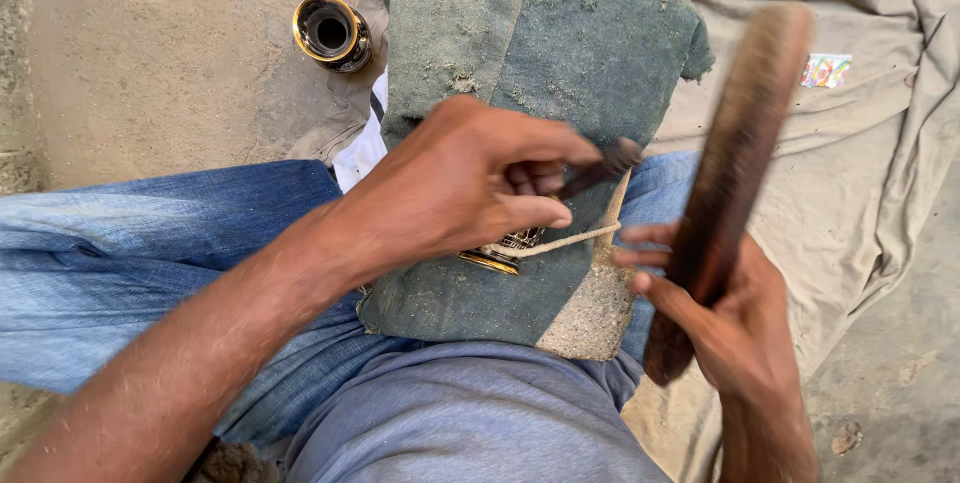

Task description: The person sits on the ground and uses a hammer and chisel to engrave a pattern onto a small metal pot. They repeatedly strike the chisel to create indentations, occasionally rotating the pot to access different areas.

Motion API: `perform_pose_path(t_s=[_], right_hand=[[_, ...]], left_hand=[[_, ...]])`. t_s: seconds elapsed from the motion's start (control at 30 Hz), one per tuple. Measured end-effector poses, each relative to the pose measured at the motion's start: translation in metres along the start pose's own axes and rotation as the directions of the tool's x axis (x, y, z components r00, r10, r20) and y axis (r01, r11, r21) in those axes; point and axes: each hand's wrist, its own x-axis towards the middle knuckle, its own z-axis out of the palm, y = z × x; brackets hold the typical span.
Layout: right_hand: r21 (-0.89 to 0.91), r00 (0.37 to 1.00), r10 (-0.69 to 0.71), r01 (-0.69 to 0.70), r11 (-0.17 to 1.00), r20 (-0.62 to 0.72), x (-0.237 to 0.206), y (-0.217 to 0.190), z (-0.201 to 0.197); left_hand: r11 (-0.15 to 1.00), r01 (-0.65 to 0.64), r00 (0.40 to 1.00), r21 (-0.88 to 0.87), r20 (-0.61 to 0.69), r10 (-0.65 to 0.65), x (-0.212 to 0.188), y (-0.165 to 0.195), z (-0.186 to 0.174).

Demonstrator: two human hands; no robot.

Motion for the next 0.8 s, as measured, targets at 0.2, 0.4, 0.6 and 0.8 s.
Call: perform_pose_path(t_s=[0.2,0.4,0.6,0.8], right_hand=[[-0.177,0.969,0.037,-0.082,0.981,-0.244,-0.055,0.055,0.003],[-0.109,0.935,0.025,-0.068,0.992,-0.355,-0.083,0.1,0.018],[-0.117,0.911,-0.081,0.036,0.993,-0.405,-0.097,0.115,0.028],[-0.256,0.825,-0.085,-0.074,0.964,-0.559,-0.105,0.126,0.028]], left_hand=[[0.978,-0.075,0.877,0.193,0.481,-0.027,0.049,0.015,-0.005],[0.96,-0.135,0.826,0.244,0.563,-0.027,0.057,0.02,0.006],[0.961,-0.177,0.777,0.215,0.629,0.003,0.062,0.019,0.008],[0.959,-0.198,0.775,0.204,0.631,0.027,0.062,0.019,0.002]])
